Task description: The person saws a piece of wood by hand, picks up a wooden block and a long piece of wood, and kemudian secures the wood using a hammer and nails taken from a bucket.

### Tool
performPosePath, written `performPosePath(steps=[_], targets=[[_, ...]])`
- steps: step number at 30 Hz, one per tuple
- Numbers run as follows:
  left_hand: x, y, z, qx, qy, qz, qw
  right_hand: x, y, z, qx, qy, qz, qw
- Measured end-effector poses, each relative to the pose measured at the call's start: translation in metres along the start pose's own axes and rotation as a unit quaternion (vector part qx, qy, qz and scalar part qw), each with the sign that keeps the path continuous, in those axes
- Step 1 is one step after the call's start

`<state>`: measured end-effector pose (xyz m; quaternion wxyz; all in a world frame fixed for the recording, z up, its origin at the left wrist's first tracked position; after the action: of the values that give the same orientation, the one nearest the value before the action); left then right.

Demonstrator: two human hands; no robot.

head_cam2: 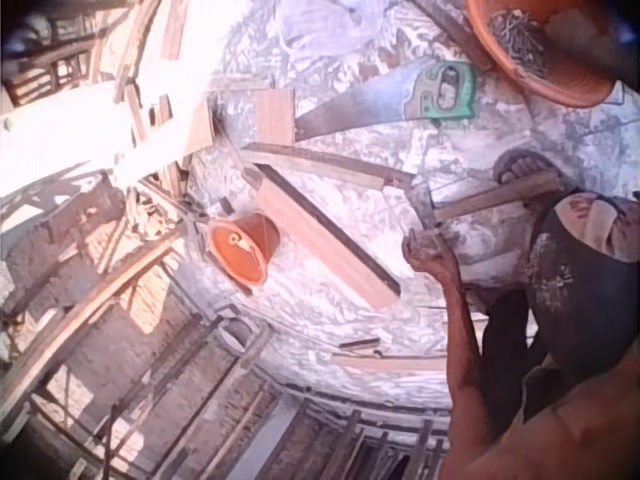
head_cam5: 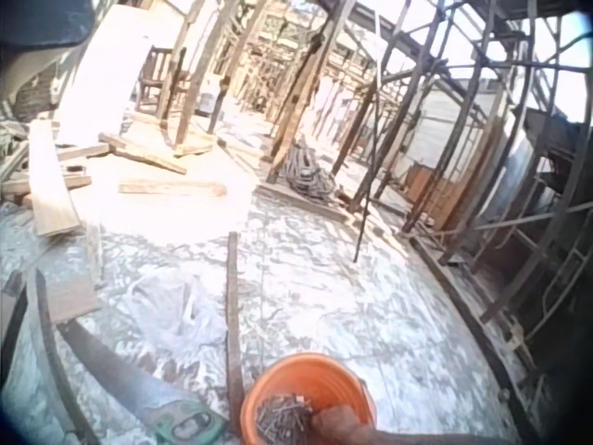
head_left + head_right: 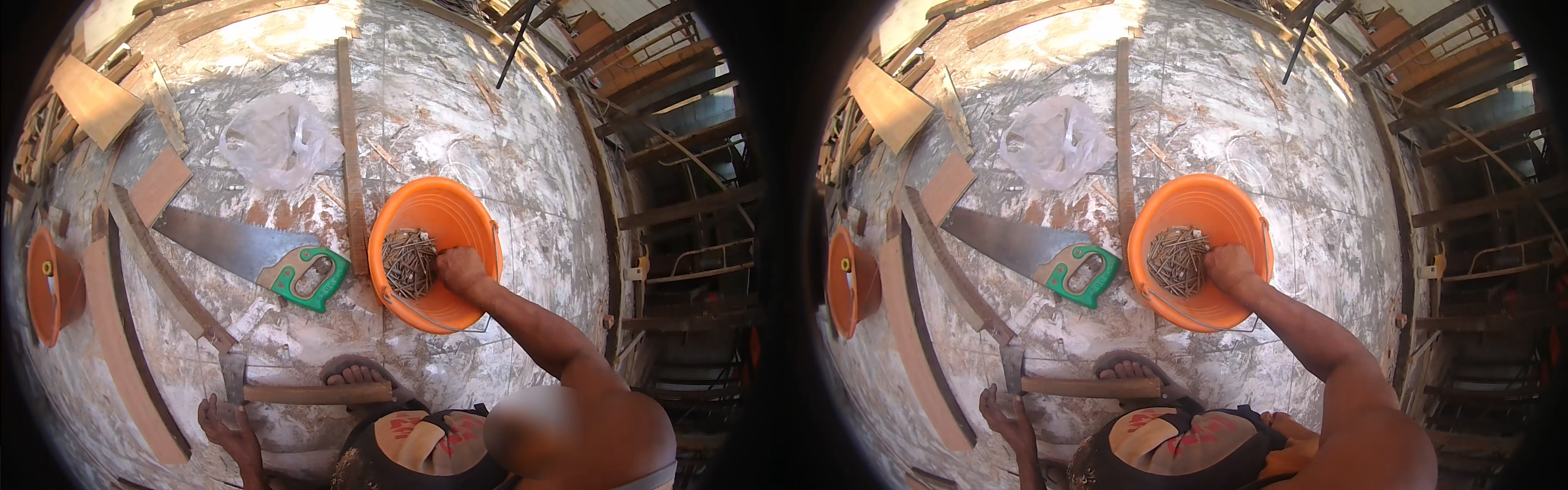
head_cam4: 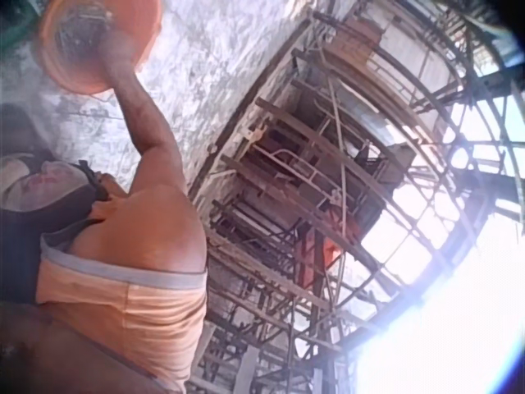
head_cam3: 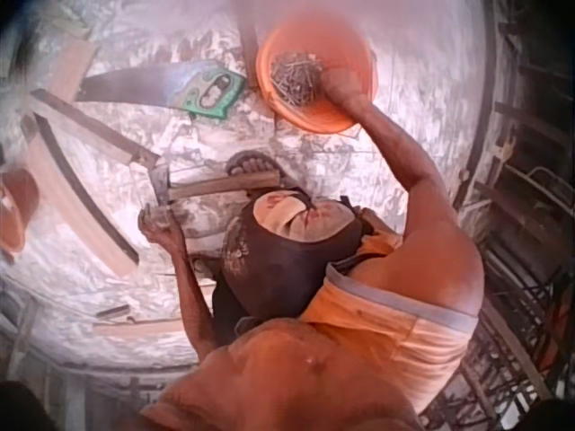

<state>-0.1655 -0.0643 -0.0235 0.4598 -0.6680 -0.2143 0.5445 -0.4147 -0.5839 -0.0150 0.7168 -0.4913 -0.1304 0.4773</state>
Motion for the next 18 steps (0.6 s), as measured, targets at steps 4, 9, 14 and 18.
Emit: performPosePath(steps=[4,9,14,18], targets=[[0.003,-0.004,-0.005,-0.034,-0.006,0.008,0.999,0.006,0.005,-0.007,0.005,-0.015,0.008,1.000],[-0.003,0.007,-0.007,-0.028,-0.016,0.081,0.996,0.005,0.007,-0.007,-0.014,-0.027,-0.003,1.000],[-0.013,0.017,-0.003,-0.014,-0.024,0.106,0.994,0.006,0.013,-0.012,-0.014,-0.065,0.003,0.998],[-0.015,0.015,-0.002,-0.009,-0.032,0.108,0.994,0.005,0.015,-0.012,0.005,-0.072,0.015,0.997]])
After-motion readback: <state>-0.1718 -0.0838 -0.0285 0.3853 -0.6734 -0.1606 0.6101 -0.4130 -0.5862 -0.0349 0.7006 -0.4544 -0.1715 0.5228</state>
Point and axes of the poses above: each hand's wrist, its own z-axis away from the middle knuckle, its own y-axis out of the palm, x = y × z, the point moved 7 cm from there along -z, towards the middle knuckle, and after that the axes turned 6 degrees about -x, right-handed, at the moved point
